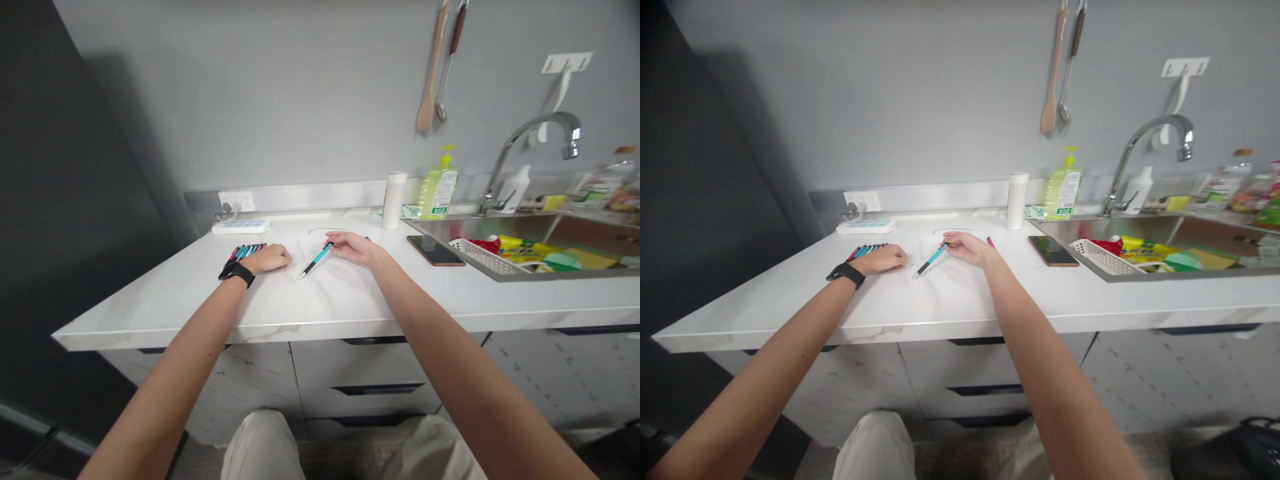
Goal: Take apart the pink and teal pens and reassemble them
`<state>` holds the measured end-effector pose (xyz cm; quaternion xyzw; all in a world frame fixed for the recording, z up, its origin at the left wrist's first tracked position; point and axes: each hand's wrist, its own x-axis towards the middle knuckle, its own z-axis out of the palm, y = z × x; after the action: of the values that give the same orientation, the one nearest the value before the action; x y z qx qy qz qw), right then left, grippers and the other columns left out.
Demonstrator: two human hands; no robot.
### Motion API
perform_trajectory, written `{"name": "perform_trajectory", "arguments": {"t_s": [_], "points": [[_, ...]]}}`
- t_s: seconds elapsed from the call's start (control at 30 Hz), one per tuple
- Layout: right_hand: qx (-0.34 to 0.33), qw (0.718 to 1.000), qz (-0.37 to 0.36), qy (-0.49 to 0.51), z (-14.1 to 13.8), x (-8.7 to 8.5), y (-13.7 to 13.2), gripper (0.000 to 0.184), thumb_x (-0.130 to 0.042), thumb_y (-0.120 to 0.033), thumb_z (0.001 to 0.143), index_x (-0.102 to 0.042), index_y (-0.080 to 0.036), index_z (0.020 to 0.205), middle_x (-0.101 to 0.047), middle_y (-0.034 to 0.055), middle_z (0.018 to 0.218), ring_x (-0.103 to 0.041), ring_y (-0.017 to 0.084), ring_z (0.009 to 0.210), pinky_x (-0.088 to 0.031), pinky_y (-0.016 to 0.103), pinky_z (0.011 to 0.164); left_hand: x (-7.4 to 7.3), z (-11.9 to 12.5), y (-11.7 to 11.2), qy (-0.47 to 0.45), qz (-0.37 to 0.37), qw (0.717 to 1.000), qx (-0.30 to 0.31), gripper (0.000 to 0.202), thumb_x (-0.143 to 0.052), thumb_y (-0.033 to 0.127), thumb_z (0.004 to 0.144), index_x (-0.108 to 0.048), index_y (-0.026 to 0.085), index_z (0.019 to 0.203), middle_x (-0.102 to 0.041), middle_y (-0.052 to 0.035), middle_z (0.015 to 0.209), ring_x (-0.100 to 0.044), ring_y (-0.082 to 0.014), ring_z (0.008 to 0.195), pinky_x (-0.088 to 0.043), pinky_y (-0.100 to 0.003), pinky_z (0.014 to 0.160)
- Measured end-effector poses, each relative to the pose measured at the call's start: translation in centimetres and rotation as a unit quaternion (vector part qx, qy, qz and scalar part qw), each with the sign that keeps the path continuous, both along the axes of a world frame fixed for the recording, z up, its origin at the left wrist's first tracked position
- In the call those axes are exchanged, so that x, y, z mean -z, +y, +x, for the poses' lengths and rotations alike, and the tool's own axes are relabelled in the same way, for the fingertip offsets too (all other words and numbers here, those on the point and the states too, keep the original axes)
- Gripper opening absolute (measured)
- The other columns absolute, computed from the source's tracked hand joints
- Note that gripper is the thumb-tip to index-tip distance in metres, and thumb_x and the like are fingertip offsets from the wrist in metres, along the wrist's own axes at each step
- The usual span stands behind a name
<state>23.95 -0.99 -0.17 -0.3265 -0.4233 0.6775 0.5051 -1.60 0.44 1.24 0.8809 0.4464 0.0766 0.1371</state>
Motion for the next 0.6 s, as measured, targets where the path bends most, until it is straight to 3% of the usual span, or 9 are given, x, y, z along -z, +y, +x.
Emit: {"name": "perform_trajectory", "arguments": {"t_s": [0.27,0.4,0.5,0.6], "points": [[0.018,0.998,0.039,-0.045,-0.2,0.1,0.0,0.029,-0.056,0.007,0.071,-0.055,-0.013,0.092,-0.067,0.0053,0.078,-0.067,0.011,0.077,-0.053,0.019,0.071,-0.3,0.2,-0.3,0.008,-0.006,1.0,0.004,0.017,-0.043,0.025,0.06,-0.037,0.019,0.046,-0.034,0.0008,0.046,-0.033,-0.0128,0.047,-0.018,-0.03,0.054],[0.114,0.986,0.069,-0.099,0.1,0.1,0.7,0.024,-0.068,-0.006,0.069,-0.057,-0.016,0.088,-0.068,0.0027,0.075,-0.065,0.011,0.071,-0.05,0.021,0.065,-0.5,0.3,-0.6,0.01,-0.004,1.0,0.005,0.016,-0.043,0.024,0.059,-0.037,0.019,0.045,-0.033,0.0004,0.046,-0.033,-0.0131,0.048,-0.019,-0.03,0.054],[0.239,0.941,0.095,-0.218,0.9,0.2,1.5,0.018,-0.07,-0.013,0.068,-0.06,-0.017,0.082,-0.068,0.0013,0.075,-0.062,0.011,0.069,-0.05,0.024,0.07,-0.6,0.3,-0.6,0.008,-0.004,1.0,0.006,0.016,-0.043,0.024,0.059,-0.037,0.019,0.045,-0.033,0.0003,0.046,-0.033,-0.0131,0.048,-0.018,-0.03,0.054],[0.332,0.84,0.133,-0.407,2.1,0.4,2.2,0.008,-0.065,-0.015,0.072,-0.063,-0.018,0.079,-0.068,0.0021,0.079,-0.062,0.012,0.074,-0.048,0.025,0.076,-0.7,0.4,-0.7,0.016,-0.002,1.0,-0.003,0.016,-0.043,0.024,0.059,-0.036,0.019,0.045,-0.033,0.0002,0.047,-0.033,-0.0131,0.048,-0.019,-0.03,0.054]]}}
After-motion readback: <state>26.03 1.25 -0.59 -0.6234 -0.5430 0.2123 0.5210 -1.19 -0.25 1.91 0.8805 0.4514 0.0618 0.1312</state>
